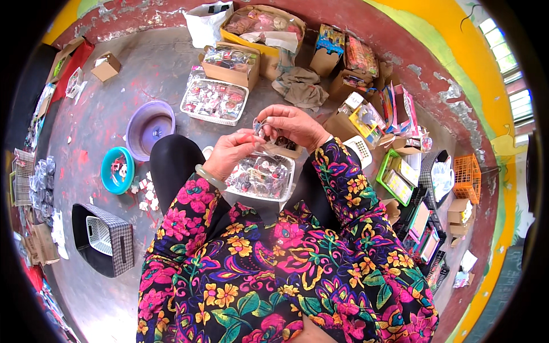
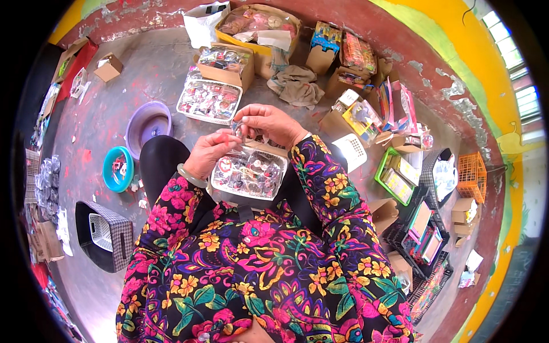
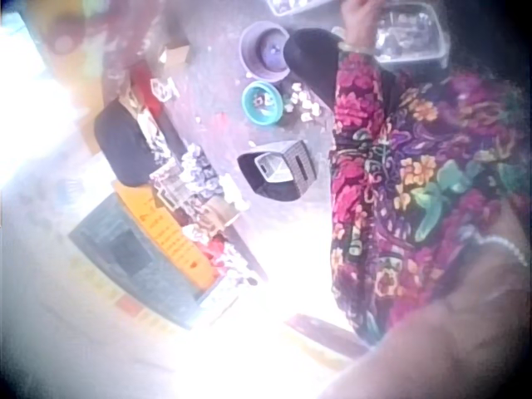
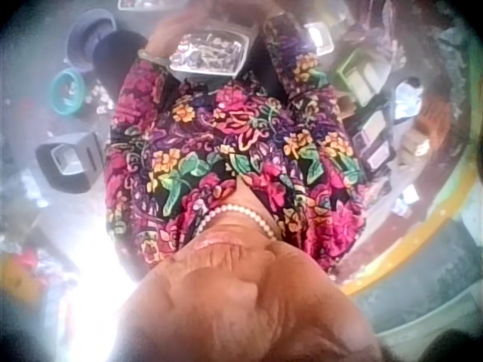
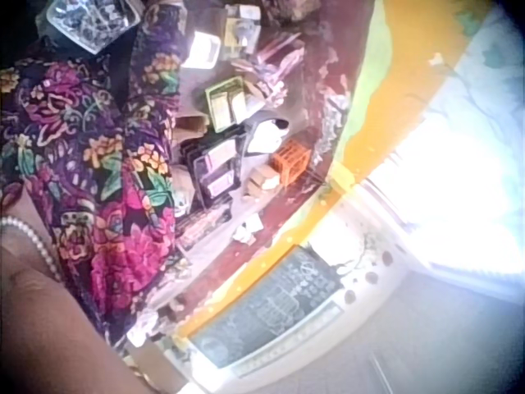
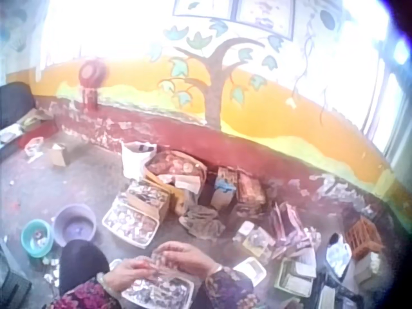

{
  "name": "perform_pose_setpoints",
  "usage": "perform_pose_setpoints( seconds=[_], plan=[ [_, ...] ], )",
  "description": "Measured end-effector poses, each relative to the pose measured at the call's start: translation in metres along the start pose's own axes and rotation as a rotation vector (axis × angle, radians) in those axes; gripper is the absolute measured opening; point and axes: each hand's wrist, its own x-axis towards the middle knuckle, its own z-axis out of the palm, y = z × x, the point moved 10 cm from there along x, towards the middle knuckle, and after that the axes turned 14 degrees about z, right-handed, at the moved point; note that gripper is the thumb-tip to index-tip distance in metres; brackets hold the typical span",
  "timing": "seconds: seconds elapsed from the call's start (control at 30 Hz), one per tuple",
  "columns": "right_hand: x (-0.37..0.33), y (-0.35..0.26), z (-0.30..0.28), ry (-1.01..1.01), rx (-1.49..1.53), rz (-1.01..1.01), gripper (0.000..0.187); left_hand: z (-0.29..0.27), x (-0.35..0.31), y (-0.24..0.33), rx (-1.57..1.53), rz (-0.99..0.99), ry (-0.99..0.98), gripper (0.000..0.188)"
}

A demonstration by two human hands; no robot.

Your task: The person sits on the floor and sorts small items from a plastic container into a cardboard box. They handle hair ties and other small accessories one by one, placing them into the box.

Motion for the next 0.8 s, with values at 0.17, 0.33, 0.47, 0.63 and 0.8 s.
perform_pose_setpoints(
  seconds=[0.17, 0.33, 0.47, 0.63, 0.8],
  plan=[
    [0.002, 0.003, -0.010, 0.056, -0.095, 0.005, 0.025, -0.004, 0.004, 0.019, 0.166, 0.188, 0.033, 0.015],
    [-0.001, -0.001, 0.002, 0.089, -0.175, 0.024, 0.028, 0.009, 0.003, 0.034, 0.424, 0.345, -0.086, 0.016],
    [0.000, 0.001, 0.002, 0.023, -0.182, -0.010, 0.030, 0.008, 0.003, 0.027, 0.342, 0.284, -0.080, 0.016],
    [-0.004, -0.003, 0.001, 0.062, -0.070, 0.016, 0.025, 0.004, 0.002, 0.028, 0.241, 0.223, -0.026, 0.016],
    [-0.005, -0.005, 0.001, -0.001, 0.055, -0.009, 0.029, 0.006, 0.001, 0.025, 0.140, 0.157, -0.024, 0.016]
  ],
)
